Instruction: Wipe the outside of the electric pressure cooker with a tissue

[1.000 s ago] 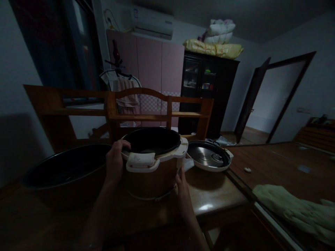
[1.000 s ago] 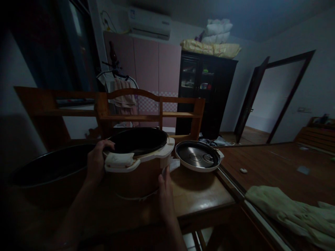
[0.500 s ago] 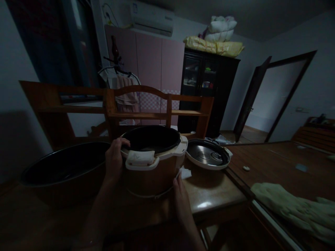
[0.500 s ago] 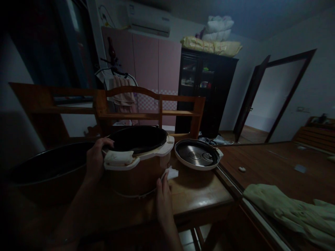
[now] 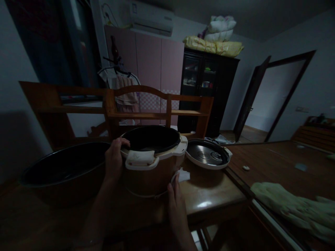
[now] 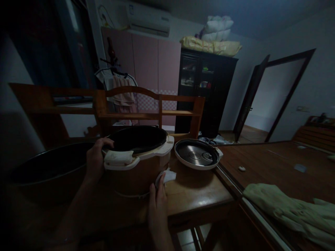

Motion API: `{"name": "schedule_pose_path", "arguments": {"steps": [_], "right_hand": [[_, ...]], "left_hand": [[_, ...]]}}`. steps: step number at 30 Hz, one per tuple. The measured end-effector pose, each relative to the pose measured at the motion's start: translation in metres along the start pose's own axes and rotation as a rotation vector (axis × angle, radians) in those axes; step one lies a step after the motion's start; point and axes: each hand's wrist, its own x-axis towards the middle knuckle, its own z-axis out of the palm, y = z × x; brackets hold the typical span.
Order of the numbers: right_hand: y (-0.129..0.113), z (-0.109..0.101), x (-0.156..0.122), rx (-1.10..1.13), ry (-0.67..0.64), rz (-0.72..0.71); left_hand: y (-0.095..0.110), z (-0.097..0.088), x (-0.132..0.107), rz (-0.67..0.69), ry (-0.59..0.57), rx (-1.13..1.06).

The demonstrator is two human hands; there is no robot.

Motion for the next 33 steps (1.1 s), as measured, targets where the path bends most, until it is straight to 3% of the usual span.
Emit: {"name": "schedule_pose_path", "arguments": {"steps": [13,25,33], "right_hand": [[-0.019,-0.008,0.025,-0.098,0.019,-0.17],[0.007,-0.005,0.012,-0.04,0.021,-0.033],[0.005,0.002,-0.006,-0.112,0.037,-0.028]], "left_hand": [[-0.002,0.0,0.001,-0.012,-0.008,0.019],[-0.009,0.001,0.001,-0.034,0.01,-0.003],[-0.008,0.0,0.001,-0.032,0.012,-0.029]]}}
